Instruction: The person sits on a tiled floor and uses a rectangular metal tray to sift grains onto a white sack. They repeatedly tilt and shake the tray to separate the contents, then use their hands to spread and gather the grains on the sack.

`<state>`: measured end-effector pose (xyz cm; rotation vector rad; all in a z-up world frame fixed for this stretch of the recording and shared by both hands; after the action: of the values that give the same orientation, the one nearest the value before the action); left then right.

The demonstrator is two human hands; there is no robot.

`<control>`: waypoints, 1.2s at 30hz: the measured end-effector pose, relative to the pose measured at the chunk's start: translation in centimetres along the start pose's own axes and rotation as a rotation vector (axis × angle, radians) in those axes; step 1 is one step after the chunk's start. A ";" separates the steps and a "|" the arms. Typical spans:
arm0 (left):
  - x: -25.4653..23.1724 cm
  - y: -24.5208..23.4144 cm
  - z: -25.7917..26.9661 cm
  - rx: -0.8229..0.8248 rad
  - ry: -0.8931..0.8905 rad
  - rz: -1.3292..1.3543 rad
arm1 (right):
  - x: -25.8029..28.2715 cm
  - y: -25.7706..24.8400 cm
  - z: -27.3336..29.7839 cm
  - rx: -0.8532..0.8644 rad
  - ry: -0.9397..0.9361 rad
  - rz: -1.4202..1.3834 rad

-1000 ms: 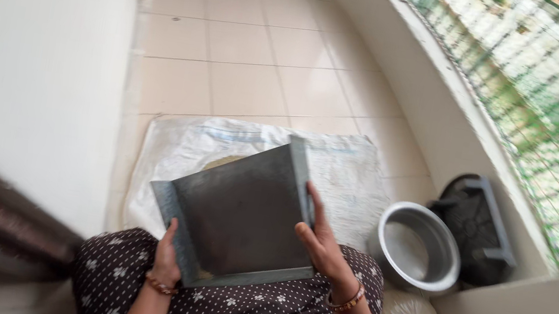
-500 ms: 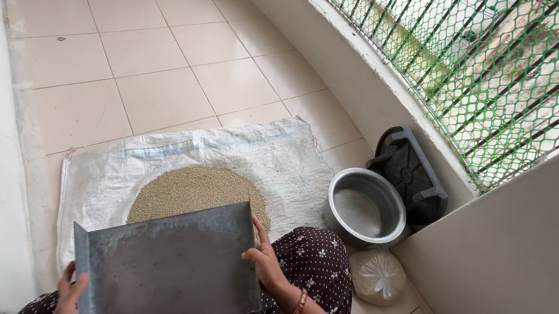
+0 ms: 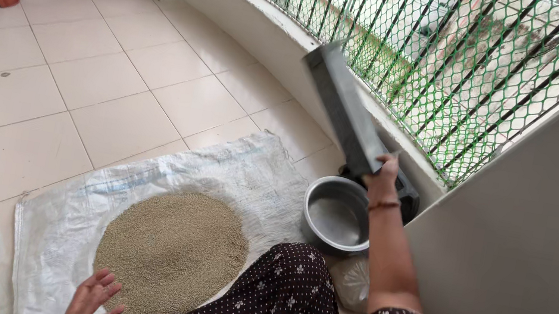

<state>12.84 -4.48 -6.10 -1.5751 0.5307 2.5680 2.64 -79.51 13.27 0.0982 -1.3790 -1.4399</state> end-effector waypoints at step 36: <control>-3.7 3.2 11.6 -0.115 0.426 0.515 | -39.7 -9.3 22.6 0.260 0.428 0.710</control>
<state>3.97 -3.19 2.64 -2.3095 0.9502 2.6243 -2.10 -39.08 -9.42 0.0676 -1.0773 -0.6011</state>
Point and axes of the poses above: each hand's wrist, its own z-axis away from the middle knuckle, its own y-axis out of the palm, x = y × z, the point moved 5 cm from there along -z, towards the middle knuckle, and after that the axes turned 3 degrees about y, right-handed, at the moved point
